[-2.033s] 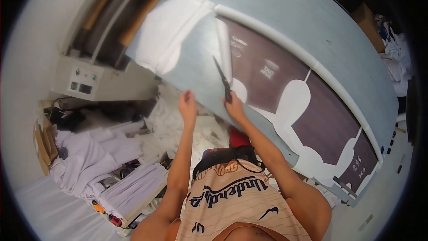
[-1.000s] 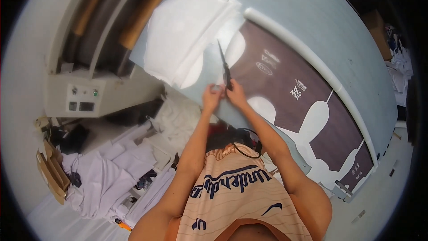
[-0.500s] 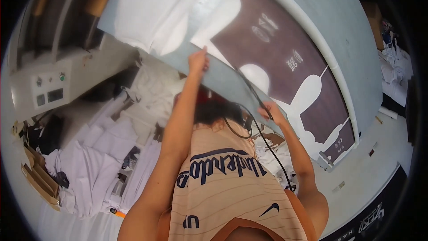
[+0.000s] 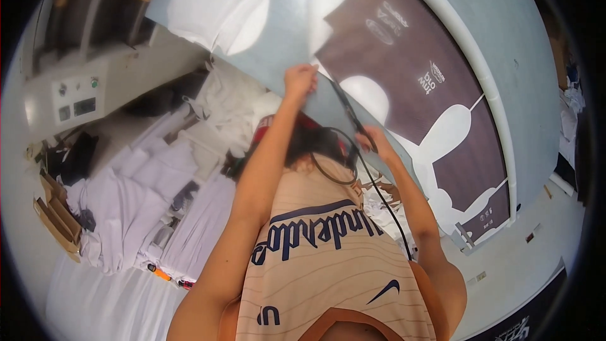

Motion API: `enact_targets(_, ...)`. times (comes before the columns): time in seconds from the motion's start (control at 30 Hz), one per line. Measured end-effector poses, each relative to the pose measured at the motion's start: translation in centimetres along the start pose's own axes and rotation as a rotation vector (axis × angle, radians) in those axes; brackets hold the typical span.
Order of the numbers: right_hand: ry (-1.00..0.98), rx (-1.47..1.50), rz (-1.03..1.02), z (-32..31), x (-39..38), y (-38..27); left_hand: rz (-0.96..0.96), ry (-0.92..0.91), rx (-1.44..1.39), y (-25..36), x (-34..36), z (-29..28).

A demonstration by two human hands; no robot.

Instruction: Unrolling white material and then using scissors to cut out printed garment patterns from a roll on a production table.

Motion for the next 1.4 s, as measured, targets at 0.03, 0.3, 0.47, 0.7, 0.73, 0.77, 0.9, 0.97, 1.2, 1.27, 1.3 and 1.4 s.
enact_targets(0.03,0.009,-0.012,0.021,-0.2,0.2,-0.2,-0.007,-0.005,-0.004,-0.1,0.1,0.0)
enact_targets(0.3,0.091,-0.116,0.059,-0.9,0.7,-0.2,0.026,0.017,-0.052,0.2,0.3,-0.2)
enact_targets(0.47,0.127,-0.191,0.045,-1.0,0.6,-1.1,0.085,0.088,-0.071,0.9,0.6,-0.9)
enact_targets(0.7,0.149,-0.160,0.025,-0.6,1.1,-1.4,0.051,0.066,-0.080,0.9,0.9,-1.0)
enact_targets(0.73,0.146,-0.146,0.016,-0.4,1.2,-1.5,0.047,0.056,-0.059,1.0,0.9,-1.0)
enact_targets(0.77,0.145,-0.147,0.015,-0.4,1.2,-1.5,0.048,0.058,-0.060,1.1,0.8,-1.0)
enact_targets(0.9,0.158,-0.200,0.033,-0.5,1.0,-2.1,0.285,0.267,0.050,2.7,0.3,-2.6)
enact_targets(0.97,0.152,-0.234,0.014,-0.4,1.2,-2.5,0.398,0.366,0.034,3.0,1.0,-3.7)
enact_targets(1.2,0.185,-0.112,0.006,0.0,2.0,-2.1,0.567,0.404,0.030,5.3,2.1,-4.0)
enact_targets(1.27,0.175,-0.101,0.008,0.2,2.2,-2.2,0.494,0.394,-0.015,5.0,2.7,-4.7)
enact_targets(1.3,0.184,-0.114,0.013,0.3,2.2,-2.3,0.438,0.371,-0.050,4.8,3.0,-4.8)
enact_targets(1.4,0.188,-0.132,0.022,0.1,2.4,-2.4,0.382,0.330,-0.079,4.8,3.2,-4.6)
Point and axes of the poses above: each hand's wrist, its own x-axis towards the middle knuckle, its own z-axis out of the palm, y = z × x, the point moved 8 cm from there along x, towards the middle knuckle, and after that the axes turned 5 degrees about y, right-handed, at the moved point
